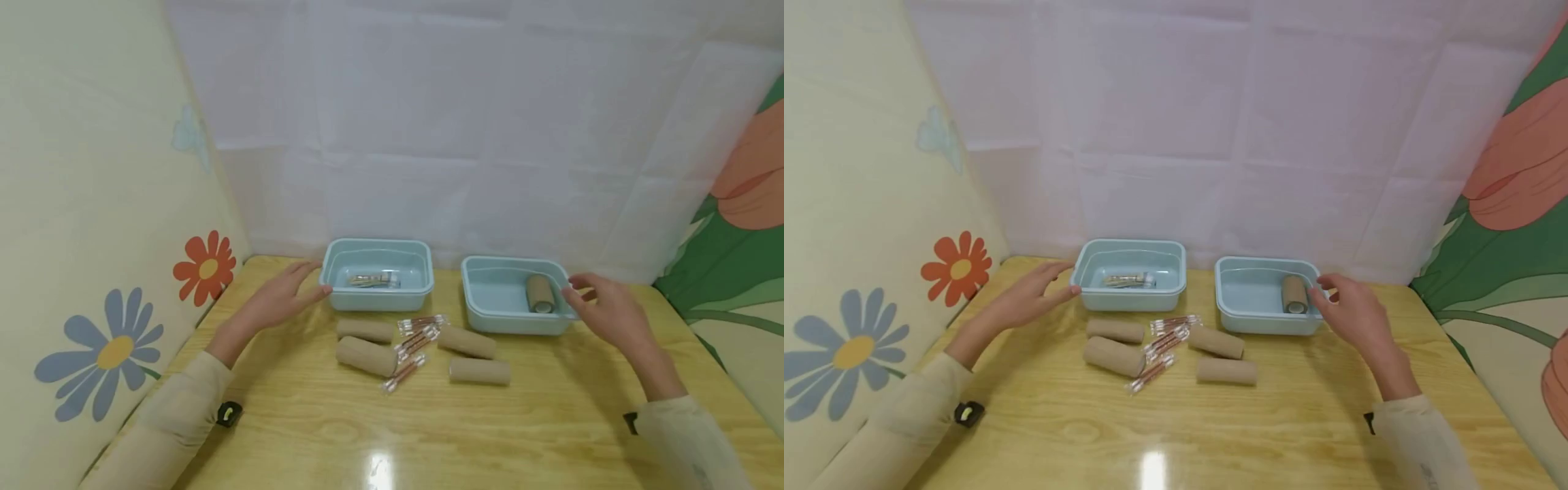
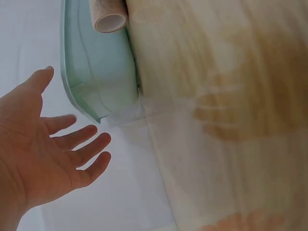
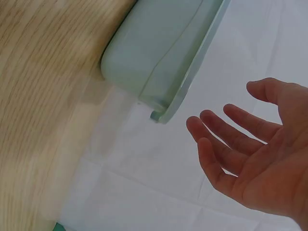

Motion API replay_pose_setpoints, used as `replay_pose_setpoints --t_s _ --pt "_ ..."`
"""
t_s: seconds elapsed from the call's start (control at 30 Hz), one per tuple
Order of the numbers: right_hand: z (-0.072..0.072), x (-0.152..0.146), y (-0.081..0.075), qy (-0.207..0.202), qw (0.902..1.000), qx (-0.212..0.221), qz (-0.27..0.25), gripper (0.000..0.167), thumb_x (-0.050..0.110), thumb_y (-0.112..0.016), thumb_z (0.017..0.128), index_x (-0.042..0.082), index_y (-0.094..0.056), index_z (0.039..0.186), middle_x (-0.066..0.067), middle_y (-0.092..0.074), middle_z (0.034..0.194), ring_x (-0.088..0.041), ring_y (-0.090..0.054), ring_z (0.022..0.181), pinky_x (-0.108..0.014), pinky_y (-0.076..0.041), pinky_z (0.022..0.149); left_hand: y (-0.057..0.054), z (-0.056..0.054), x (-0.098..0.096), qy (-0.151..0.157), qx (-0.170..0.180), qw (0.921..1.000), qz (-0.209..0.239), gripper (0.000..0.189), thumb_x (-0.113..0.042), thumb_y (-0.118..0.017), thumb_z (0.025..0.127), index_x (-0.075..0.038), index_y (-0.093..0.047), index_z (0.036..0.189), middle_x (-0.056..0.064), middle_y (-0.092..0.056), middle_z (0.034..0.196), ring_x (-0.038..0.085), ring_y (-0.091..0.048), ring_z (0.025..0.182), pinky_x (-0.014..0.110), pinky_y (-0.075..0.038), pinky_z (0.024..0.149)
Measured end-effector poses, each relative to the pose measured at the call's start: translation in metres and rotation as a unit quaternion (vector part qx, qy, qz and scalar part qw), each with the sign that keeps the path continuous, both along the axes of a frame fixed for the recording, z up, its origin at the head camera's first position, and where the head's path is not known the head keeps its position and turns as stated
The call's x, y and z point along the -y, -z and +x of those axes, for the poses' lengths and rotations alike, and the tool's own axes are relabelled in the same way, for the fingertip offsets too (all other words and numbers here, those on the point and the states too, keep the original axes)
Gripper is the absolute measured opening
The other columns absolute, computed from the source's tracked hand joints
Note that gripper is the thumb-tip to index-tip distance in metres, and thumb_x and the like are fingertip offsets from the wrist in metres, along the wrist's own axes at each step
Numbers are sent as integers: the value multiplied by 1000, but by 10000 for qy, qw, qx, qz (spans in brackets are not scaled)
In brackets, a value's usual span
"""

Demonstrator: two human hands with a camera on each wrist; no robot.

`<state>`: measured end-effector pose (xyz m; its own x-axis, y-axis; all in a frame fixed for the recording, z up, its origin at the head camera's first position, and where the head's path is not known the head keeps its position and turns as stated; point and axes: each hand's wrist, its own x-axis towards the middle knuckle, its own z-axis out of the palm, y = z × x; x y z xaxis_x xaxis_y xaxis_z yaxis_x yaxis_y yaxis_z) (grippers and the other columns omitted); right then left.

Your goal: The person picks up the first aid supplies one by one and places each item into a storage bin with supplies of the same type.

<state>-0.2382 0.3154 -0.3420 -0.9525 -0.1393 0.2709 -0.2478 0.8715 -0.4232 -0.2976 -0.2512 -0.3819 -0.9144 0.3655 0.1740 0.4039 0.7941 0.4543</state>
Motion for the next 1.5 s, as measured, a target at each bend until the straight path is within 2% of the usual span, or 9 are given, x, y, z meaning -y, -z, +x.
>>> replay_pose_setpoints --t_s 0.13,0.27,0.37,0.57,0.73,1.0,1.2,1.3,1.5 --pt "2 7 -2 -196 9998 8 35 50 37 -53 106 -5 -60 133 -25 -64 125 -43 -64 105 -60 -50 82 2 -1 -1 -24 158 9997 194 87 -59 -54 100 -5 -24 161 23 -30 160 43 -27 145 65 -26 111" --pt "5 13 -5 -333 9993 89 105 53 41 -52 106 -4 -59 134 -24 -65 125 -42 -64 105 -60 -51 81 3 -4 -5 43 134 9992 387 90 -58 -57 99 -3 -22 161 25 -29 160 44 -26 146 65 -25 111" --pt "8 18 -8 -383 9989 203 153 56 44 -51 106 -2 -59 135 -24 -64 126 -41 -63 107 -59 -52 80 4 -6 -9 135 144 9977 646 89 -54 -59 100 1 -22 160 28 -30 158 46 -31 142 65 -29 109" --pt "16 26 -15 -462 9980 332 262 59 48 -51 106 -1 -58 137 -24 -63 129 -40 -62 109 -58 -52 80 2 -4 -16 18 216 9955 919 93 -50 -63 99 6 -19 159 31 -27 156 50 -41 132 64 -37 104" --pt "23 32 -21 -540 9975 294 357 57 47 -51 106 0 -59 137 -21 -64 128 -38 -62 109 -58 -51 81 2 -7 -21 228 75 9931 1149 85 -39 -67 100 7 -25 157 31 -37 150 45 -46 127 60 -41 101" --pt "33 44 -26 -658 9962 310 474 52 43 -54 106 2 -61 137 -18 -66 125 -37 -62 109 -59 -51 84 8 -9 -22 237 38 9934 1118 79 -39 -66 100 7 -33 154 29 -48 140 41 -51 121 58 -43 98" --pt "38 51 -27 -799 9960 59 387 46 38 -60 104 2 -64 132 -17 -68 123 -35 -64 106 -58 -51 85 3 -9 -22 152 101 9957 909 81 -44 -63 101 8 -31 155 31 -44 145 42 -47 128 60 -40 102" --pt "39 56 -24 -935 9950 44 343 40 33 -62 104 4 -65 130 -15 -68 122 -34 -65 106 -57 -52 84 3 -8 -21 99 183 9960 873 85 -46 -62 101 9 -28 155 32 -40 148 44 -44 131 62 -38 105" --pt "37 67 -9 -1320 9910 -128 194 29 26 -67 101 6 -69 122 -10 -70 118 -28 -66 100 -51 -54 81 7 -8 -21 133 281 9950 951 81 -43 -62 101 8 -29 155 31 -46 142 41 -50 124 60 -41 101"
